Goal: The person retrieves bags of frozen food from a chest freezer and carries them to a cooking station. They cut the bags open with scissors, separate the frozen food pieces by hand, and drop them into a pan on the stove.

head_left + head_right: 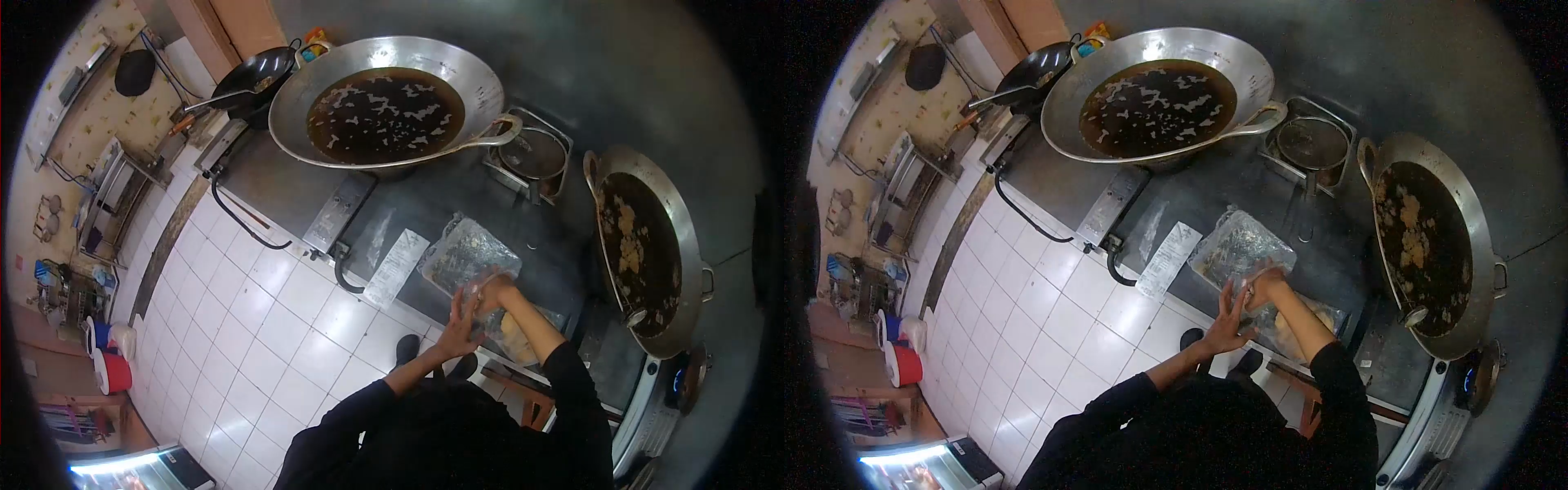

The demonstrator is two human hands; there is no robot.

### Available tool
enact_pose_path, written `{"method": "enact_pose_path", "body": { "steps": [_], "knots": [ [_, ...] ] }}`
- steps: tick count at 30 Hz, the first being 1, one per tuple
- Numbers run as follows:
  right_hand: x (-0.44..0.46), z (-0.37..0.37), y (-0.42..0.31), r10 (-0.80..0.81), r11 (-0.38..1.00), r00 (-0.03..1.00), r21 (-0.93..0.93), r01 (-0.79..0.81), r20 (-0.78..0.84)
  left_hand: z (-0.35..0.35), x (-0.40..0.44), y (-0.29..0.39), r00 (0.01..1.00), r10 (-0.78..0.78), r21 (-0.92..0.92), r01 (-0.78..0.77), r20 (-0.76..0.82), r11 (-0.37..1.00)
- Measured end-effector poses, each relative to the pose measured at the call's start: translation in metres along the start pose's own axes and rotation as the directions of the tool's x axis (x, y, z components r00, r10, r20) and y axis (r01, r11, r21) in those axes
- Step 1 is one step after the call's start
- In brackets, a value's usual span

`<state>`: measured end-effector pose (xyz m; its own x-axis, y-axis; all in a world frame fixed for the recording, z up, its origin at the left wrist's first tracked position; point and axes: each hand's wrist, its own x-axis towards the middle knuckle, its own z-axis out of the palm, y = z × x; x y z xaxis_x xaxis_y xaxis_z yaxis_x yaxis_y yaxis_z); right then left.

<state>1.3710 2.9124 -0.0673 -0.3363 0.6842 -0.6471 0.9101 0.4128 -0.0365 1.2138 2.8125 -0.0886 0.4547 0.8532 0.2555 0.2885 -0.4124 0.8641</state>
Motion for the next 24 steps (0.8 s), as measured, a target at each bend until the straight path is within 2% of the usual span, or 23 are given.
{"method": "enact_pose_path", "body": {
  "steps": [2,4,5,7,8,10,14,16,19,20,22,24],
  "knots": [
    [0.008,0.007,0.001,-0.018,1.000,1.000,-0.012,0.019,0.022,0.001,0.000,0.001,1.000,-0.002,-0.029,0.001,-0.012,1.000],
    [0.009,0.006,0.004,-0.077,0.991,0.988,0.123,0.061,0.135,0.001,0.000,0.002,0.998,-0.058,0.002,0.058,0.020,0.998],
    [0.004,0.003,0.006,-0.074,0.991,0.988,0.117,0.058,0.137,0.001,0.001,0.003,0.998,-0.055,-0.002,0.055,0.015,0.998],
    [-0.007,0.001,0.005,-0.149,0.968,0.984,0.191,0.164,-0.094,0.002,0.002,0.004,0.999,-0.036,-0.013,0.036,-0.011,0.999],
    [-0.004,0.007,0.006,-0.151,0.968,0.984,0.189,0.166,-0.092,0.003,0.002,0.004,0.999,-0.037,-0.014,0.037,-0.014,0.999],
    [0.003,0.015,0.007,-0.265,0.939,0.952,0.182,0.291,-0.155,0.005,0.003,0.003,0.998,-0.061,-0.076,0.060,-0.007,0.995],
    [0.006,0.011,-0.002,-0.234,0.970,0.968,0.043,0.239,-0.094,0.006,0.005,0.004,0.999,-0.042,-0.116,0.039,-0.028,0.993],
    [0.005,0.003,-0.008,-0.167,0.974,0.984,-0.146,0.175,0.067,0.006,0.003,0.005,0.998,-0.055,0.012,0.055,-0.033,0.998],
    [-0.008,-0.007,-0.014,-0.183,0.977,0.983,-0.120,0.178,-0.031,0.013,0.002,-0.006,0.992,0.039,-0.004,-0.040,-0.117,0.999],
    [-0.012,-0.008,-0.013,-0.184,0.976,0.982,-0.122,0.179,-0.033,0.015,0.001,-0.008,0.992,0.041,-0.003,-0.041,-0.119,0.999],
    [-0.018,-0.012,-0.010,-0.148,0.988,0.978,0.025,0.153,-0.144,0.017,0.003,-0.012,0.994,0.030,-0.007,-0.031,-0.107,1.000],
    [-0.022,-0.018,-0.006,-0.102,0.993,0.989,0.048,0.107,-0.106,0.018,0.004,-0.017,0.996,-0.017,-0.077,0.011,-0.083,0.997]
  ]
}}
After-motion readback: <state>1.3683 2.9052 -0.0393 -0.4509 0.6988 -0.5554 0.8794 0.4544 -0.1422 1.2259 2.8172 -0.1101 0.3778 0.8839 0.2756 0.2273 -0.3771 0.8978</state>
